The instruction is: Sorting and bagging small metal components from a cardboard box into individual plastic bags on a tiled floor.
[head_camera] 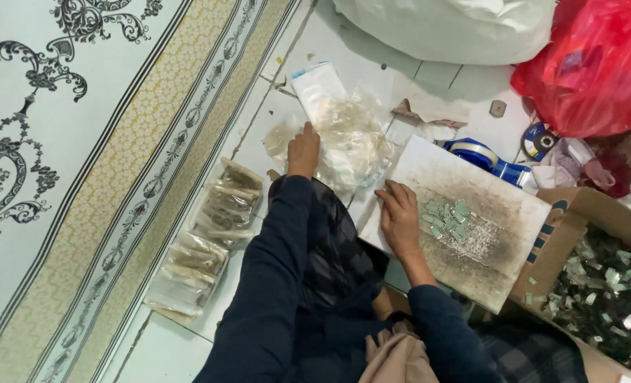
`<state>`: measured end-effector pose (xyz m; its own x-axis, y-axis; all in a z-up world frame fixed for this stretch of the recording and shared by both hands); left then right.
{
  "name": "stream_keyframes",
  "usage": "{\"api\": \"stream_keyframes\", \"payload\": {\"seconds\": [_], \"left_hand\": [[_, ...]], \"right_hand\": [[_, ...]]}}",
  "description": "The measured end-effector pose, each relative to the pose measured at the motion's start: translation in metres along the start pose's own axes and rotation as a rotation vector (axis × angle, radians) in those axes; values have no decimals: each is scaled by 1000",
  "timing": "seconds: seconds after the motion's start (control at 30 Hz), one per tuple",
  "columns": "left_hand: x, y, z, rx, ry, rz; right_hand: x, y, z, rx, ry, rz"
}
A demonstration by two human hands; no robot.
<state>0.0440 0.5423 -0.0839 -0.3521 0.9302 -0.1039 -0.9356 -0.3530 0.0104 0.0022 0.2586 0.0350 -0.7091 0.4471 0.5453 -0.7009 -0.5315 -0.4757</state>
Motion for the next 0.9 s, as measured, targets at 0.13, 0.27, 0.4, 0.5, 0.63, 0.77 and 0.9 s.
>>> {"api": "stream_keyframes", "payload": {"seconds": [0.13,0.27,0.4,0.5,0.63,0.77,0.9], "left_hand": [[14,-4,-19,-44,72,10],[49,1,-25,-51,81,25],[83,16,-35,29,103,33],[84,19,-3,41,238,98],[69,10,64,31,497,92],[22,12,148,81,590,-67],[-27,25,204,211,642,-237]], "right_hand": [[-1,0,0,-18,-4,5],[-2,0,0,-2,-19,-24],[-4,0,-1,2,-28,-43],[-8,1,-2,4,-37,-41],[-10,0,0,-19,-76,-68],[-22,-8,7,61,-263,-298],[-13,-31,21,225,-575,-683]]}}
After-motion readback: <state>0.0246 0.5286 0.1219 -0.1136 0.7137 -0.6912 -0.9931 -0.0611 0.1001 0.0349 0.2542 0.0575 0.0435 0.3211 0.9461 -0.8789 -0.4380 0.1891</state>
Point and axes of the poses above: each hand's wrist, its own y-axis away from the middle knuckle, its own z-axis out of the back of the hand, x = y × z, the point moved 7 cm from there along -y, towards the middle knuckle, and after that the axes turned 1 degree about -y, right-handed, at the moved point
